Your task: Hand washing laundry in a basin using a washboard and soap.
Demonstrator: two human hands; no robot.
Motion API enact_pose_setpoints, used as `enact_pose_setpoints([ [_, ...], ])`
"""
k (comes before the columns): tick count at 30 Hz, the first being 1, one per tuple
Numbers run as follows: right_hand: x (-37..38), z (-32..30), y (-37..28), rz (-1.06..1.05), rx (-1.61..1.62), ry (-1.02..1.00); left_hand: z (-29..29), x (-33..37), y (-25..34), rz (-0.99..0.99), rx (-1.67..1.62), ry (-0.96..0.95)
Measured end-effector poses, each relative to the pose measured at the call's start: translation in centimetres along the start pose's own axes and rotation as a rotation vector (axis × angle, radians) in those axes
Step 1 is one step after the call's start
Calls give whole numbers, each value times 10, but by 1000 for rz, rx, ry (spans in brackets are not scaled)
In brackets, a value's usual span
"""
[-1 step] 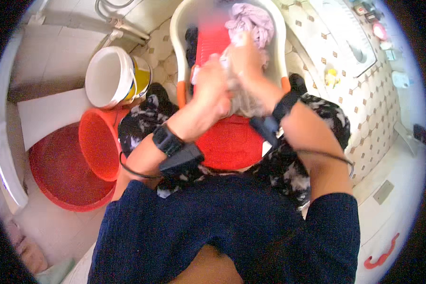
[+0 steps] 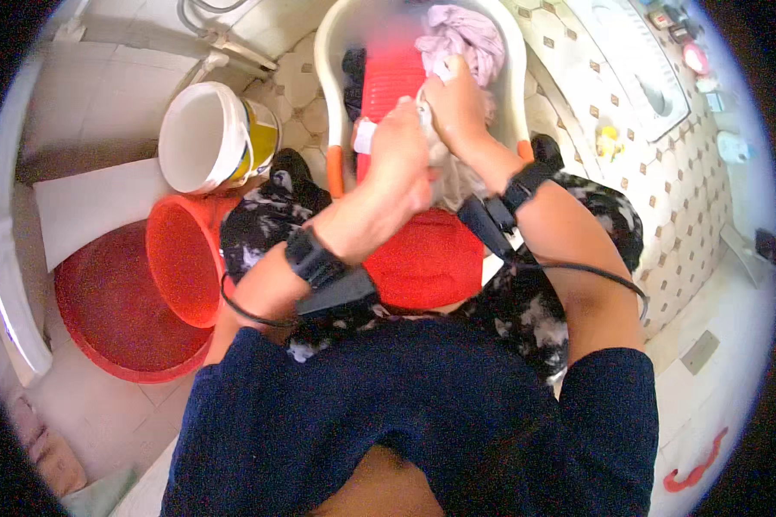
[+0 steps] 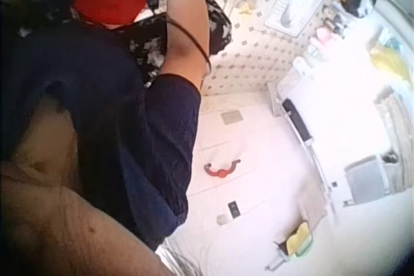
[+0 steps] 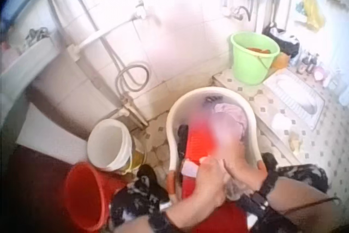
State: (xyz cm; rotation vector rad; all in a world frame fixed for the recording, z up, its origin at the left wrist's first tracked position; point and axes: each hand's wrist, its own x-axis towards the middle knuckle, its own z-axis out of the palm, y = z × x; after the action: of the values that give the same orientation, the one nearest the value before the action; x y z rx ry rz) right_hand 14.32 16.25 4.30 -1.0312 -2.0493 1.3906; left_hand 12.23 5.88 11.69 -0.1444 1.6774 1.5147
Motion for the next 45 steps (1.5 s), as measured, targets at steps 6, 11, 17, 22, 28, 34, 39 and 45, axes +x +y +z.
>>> enact_pose_setpoints([
  [6,-3,-11,-25,309,417,-182,-16,25,-8,-80,-248,-149],
  [11,-1,-34,-38,279,734,-447,-8,16,-2,-175,-362,-90],
  [17,-24,-27,-60,-291,46,-321,-7,43,-8,-94,-544,-308],
  [22,-57,-22,-79,-619,-250,-269,-25,55,2,21,-578,-427],
  [28,-4,-16,-49,-321,-215,-2,9,33,9,9,-623,-89],
  [34,-57,3,-62,-589,-48,-90,-18,38,11,38,-631,-28],
  [39,-5,-10,-33,-326,-122,-101,10,21,10,76,-510,124],
  [45,-52,1,-56,-481,-179,-51,-9,44,4,21,-697,34],
])
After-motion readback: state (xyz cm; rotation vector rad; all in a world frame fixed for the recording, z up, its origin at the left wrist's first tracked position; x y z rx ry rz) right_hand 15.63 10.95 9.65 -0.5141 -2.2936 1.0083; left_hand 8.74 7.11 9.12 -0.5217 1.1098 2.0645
